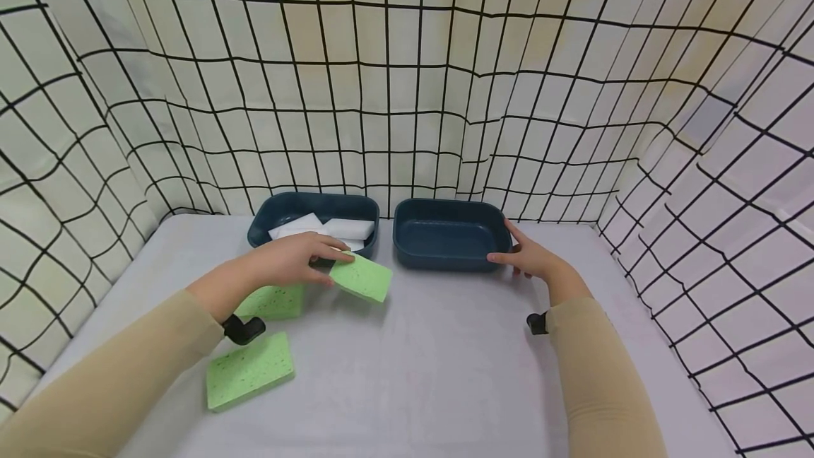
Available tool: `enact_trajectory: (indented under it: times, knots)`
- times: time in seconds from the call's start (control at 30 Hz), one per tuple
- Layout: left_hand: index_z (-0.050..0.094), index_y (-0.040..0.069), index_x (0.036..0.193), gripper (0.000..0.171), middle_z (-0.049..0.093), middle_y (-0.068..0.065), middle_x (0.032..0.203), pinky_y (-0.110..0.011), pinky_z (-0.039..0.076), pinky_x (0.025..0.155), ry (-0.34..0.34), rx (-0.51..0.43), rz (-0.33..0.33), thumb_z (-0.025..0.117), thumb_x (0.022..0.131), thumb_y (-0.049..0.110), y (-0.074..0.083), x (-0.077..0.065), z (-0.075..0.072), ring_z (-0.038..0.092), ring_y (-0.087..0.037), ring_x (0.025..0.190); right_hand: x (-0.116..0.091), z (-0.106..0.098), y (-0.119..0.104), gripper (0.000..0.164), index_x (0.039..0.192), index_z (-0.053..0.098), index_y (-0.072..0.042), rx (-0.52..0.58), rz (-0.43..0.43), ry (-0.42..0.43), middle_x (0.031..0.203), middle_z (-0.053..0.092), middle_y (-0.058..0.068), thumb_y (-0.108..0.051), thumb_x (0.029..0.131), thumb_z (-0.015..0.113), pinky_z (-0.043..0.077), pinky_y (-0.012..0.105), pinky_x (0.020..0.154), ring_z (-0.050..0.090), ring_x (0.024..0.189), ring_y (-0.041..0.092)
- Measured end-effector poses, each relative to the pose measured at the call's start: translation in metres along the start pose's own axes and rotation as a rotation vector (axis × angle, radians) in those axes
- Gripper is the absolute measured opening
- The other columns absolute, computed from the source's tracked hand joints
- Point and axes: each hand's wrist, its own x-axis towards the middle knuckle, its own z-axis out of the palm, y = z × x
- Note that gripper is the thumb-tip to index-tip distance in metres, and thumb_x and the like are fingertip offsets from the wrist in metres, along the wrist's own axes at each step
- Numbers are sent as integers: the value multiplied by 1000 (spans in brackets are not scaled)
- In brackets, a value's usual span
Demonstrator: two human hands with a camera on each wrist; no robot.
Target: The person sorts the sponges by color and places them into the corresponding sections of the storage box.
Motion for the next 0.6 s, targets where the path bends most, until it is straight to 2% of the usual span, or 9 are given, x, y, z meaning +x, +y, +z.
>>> enact_trajectory:
  times: [0.23, 0.43, 0.6]
  knots:
    - [54, 35, 144, 57, 42, 4, 154, -49, 38, 110, 10, 13, -73, 73, 90, 41, 3, 23, -9, 36, -25, 143, 1, 0, 2, 110, 157, -14, -36, 8, -5, 4, 101, 59, 15, -62, 87, 66, 43, 33, 64, 54, 79, 24]
    - [52, 32, 146, 59, 40, 1, 156, -50, 34, 113, 25, -5, -70, 71, 91, 42, 7, 52, -15, 32, -28, 145, 2, 0, 3, 109, 157, -13, -37, 13, 2, 5, 102, 58, 15, -60, 88, 67, 43, 33, 64, 54, 80, 25]
    - [52, 34, 145, 57, 39, 0, 156, -51, 32, 114, 57, -20, -102, 71, 92, 41, 10, 81, -18, 32, -27, 145, 3, -1, 1, 107, 157, -13, -38, 11, 3, 8, 100, 59, 15, -58, 89, 67, 44, 35, 65, 54, 80, 25]
